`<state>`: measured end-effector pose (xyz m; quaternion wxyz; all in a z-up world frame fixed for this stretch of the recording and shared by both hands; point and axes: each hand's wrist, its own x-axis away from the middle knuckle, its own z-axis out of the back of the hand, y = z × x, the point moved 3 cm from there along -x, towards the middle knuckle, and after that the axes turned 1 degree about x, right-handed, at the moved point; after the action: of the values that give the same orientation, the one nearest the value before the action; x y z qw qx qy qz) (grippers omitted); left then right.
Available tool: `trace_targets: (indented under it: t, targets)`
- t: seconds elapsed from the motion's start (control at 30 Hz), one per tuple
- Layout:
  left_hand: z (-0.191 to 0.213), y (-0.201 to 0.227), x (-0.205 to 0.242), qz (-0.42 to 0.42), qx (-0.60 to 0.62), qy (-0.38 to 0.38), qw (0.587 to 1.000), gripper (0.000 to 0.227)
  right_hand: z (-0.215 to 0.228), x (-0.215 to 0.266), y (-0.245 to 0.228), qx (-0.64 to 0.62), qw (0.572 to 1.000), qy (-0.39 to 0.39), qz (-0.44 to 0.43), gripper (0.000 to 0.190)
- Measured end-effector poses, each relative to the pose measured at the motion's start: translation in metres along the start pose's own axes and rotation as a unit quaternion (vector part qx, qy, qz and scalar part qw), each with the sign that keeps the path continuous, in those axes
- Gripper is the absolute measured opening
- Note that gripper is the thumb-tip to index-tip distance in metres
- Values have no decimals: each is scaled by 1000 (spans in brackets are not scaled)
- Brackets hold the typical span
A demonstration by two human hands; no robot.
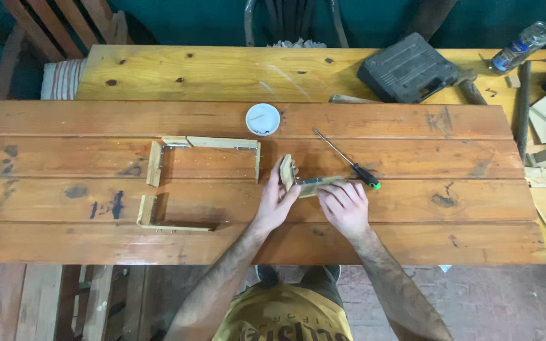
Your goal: The person assembles a small wooden frame on a workbench using a screwdriver. They repeatedly insert and tighten screws into pre-drilled holes on small wooden pieces, then place the pieces into a larger rectangular frame. The person continues this process for multiple pieces, occasionally adjusting their position.
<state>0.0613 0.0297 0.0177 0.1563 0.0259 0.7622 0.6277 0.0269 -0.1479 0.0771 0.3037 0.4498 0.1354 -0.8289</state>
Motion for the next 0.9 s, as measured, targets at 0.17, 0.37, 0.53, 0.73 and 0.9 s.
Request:
trace_targets:
  t: [0.17,0.37,0.53,0.73,0.9]
  targets:
    - [3,-39,-31,42,-108,24,993,51,-17,10,4,-7,1000,-16,-6,6]
    - [7,-64,-60,-31,-235,104,966,14,-23,3,4,-15,999,-29,-14,4]
    - [4,-37,-57,-100,-236,114,960,20,-19,11,21,-74,990,-82,-91,26]
    - [10,-55,-56,-95,-218,144,961,14,-7,31,61,90,968,-128,-194,21]
    - [10,-48,-56,-93,-157,144,972,23,-18,58,75,208,937,-154,-233,32]
